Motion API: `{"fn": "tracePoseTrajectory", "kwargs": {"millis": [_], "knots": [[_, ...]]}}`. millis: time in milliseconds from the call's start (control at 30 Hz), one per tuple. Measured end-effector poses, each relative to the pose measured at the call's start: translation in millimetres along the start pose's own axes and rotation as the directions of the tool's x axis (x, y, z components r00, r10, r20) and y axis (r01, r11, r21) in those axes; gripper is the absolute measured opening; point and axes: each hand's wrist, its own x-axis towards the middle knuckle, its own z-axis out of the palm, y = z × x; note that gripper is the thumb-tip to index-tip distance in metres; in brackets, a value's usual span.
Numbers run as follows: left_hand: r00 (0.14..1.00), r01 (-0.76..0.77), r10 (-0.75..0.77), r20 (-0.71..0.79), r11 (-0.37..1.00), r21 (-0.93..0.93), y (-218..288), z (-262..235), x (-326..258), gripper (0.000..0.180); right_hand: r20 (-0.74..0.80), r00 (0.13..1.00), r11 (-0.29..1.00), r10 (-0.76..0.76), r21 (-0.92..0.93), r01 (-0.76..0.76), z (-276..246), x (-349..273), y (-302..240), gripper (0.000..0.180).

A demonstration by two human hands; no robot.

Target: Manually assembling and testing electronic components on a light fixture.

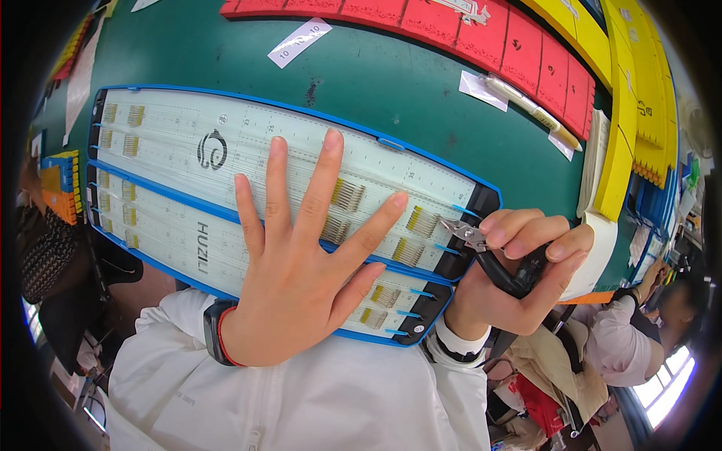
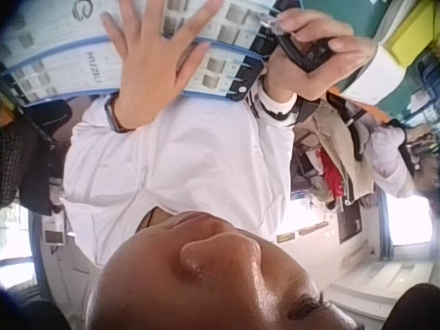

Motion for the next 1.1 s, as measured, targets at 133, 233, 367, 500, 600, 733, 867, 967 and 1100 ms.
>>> {"fn": "tracePoseTrajectory", "kwargs": {"millis": [133, 233, 367, 500, 600, 733, 867, 967, 1100], "knots": [[1.0, 0.0, 0.0, 0.002, 1.0, -0.002, 0.1, -0.5, 0.7, 0.055, -0.001, 1.0, 1.0, -0.001, 0.005, 0.001, -0.2, -0.2, 0.1, 0.028], [1.0, -0.001, 0.001, 0.001, 1.0, -0.002, 1.2, -1.2, 1.3, 0.055, -0.009, 1.0, 1.0, -0.005, 0.023, 0.005, -0.9, 0.2, 0.6, 0.028], [1.0, 0.005, -0.005, 0.002, 1.0, -0.01, 1.8, -0.4, 1.5, 0.055, -0.011, 1.0, 1.0, -0.008, 0.029, 0.008, -2.0, 1.4, 1.2, 0.027], [1.0, 0.001, -0.001, 0.006, 1.0, -0.003, 3.1, 0.0, 1.6, 0.055, -0.033, 0.999, 1.0, -0.017, 0.022, 0.017, -2.5, 1.5, 1.3, 0.026], [1.0, -0.003, 0.003, 0.001, 1.0, -0.013, 2.6, 0.2, 1.2, 0.055, -0.029, 0.999, 0.999, -0.025, 0.03, 0.026, -2.6, 1.4, 1.8, 0.026], [1.0, 0.002, -0.002, 0.016, 1.0, -0.014, 1.5, -0.7, 0.7, 0.055, -0.022, 0.999, 0.999, -0.025, 0.036, 0.026, -2.3, 1.2, 3.1, 0.027], [1.0, 0.004, -0.004, 0.019, 1.0, -0.013, -0.6, -1.5, 0.3, 0.055, -0.039, 0.999, 0.996, -0.035, 0.085, 0.038, 0.2, 0.9, 4.7, 0.025], [1.0, -0.002, 0.002, 0.0, 1.0, -0.02, -0.3, -0.7, -0.3, 0.055, -0.037, 0.998, 0.995, -0.049, 0.089, 0.052, -0.8, 1.8, 2.0, 0.024], [1.0, 0.001, -0.001, -0.007, 1.0, -0.025, -2.0, 1.1, 0.1, 0.055, -0.036, 0.998, 0.997, -0.049, 0.054, 0.051, 0.6, 1.8, 3.4, 0.023]]}}
